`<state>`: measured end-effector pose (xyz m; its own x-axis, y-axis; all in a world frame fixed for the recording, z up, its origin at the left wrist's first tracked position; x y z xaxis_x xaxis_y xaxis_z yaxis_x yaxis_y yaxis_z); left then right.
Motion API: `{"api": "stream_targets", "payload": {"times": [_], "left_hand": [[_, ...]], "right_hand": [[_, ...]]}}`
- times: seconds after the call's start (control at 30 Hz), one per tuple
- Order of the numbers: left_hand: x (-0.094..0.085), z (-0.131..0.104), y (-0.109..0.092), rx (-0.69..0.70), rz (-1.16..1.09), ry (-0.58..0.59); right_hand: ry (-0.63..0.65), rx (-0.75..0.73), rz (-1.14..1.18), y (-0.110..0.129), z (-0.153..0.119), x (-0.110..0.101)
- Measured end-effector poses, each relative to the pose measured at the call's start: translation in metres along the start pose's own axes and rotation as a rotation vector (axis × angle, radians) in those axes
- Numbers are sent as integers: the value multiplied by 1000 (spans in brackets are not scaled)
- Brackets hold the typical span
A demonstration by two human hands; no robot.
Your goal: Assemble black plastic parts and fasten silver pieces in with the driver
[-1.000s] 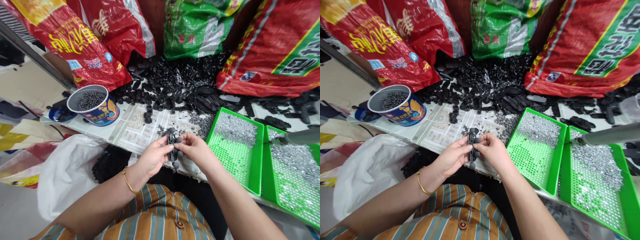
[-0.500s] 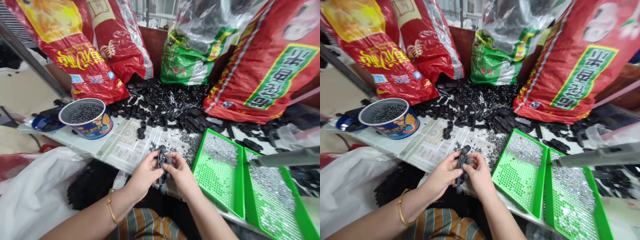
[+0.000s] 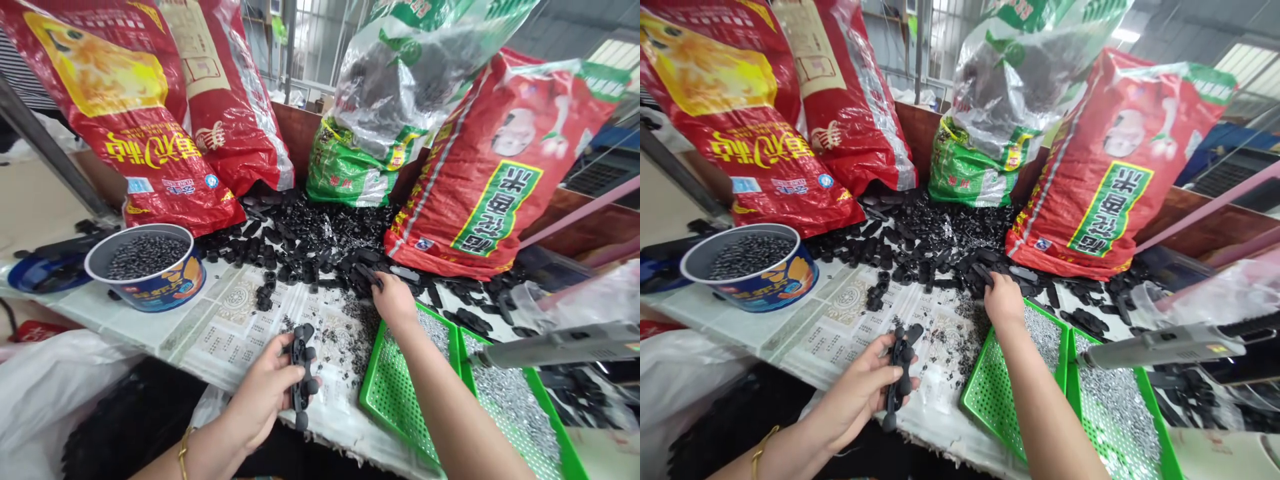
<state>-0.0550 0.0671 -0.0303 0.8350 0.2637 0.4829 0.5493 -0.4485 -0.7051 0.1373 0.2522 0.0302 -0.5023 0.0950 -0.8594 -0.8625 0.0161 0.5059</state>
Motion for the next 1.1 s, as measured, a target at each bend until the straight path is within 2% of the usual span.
{"api": "stream_targets", "payload": {"times": [0.1, 0.2, 0.3, 0.5, 0.57, 0.7, 0.73, 0.83, 0.9, 0.97, 1.1], "left_hand": [[-2, 2, 0, 7, -25, 3], [-3, 4, -5, 29, -39, 19], [1, 7, -11, 47, -56, 56], [23, 10, -20, 75, -104, 195], [24, 9, -19, 88, -63, 202], [24, 2, -11, 70, 34, 240], [24, -1, -10, 66, 42, 260], [27, -7, -7, 63, 51, 301], [26, -9, -6, 56, 52, 280], [21, -8, -8, 65, 36, 215], [7, 0, -17, 174, -61, 57]], "right_hand": [[-9, 24, -12, -7, 20, 5], [14, 59, 49, -6, 13, 4], [136, 108, 194, -1, -19, 8], [515, 184, 639, 21, -111, 43], [560, 168, 705, 27, -127, 47], [382, 10, 485, 41, -120, 28], [403, -13, 470, 46, -117, 27], [652, -27, 537, 59, -113, 37], [717, 28, 589, 57, -113, 39], [628, 122, 602, 43, -113, 33], [325, 390, 696, -2, -128, 11]]}}
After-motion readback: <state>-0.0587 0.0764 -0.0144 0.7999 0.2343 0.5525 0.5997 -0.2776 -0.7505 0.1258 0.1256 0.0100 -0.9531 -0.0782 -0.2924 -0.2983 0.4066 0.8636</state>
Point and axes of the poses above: each hand's wrist, its own z-axis towards the middle knuckle, its own x-axis out of the palm, y = z × x, the point moved 7 cm from there along z, towards the middle knuckle, and after that the axes turned 4 degrees about x, right-handed, at the moved point
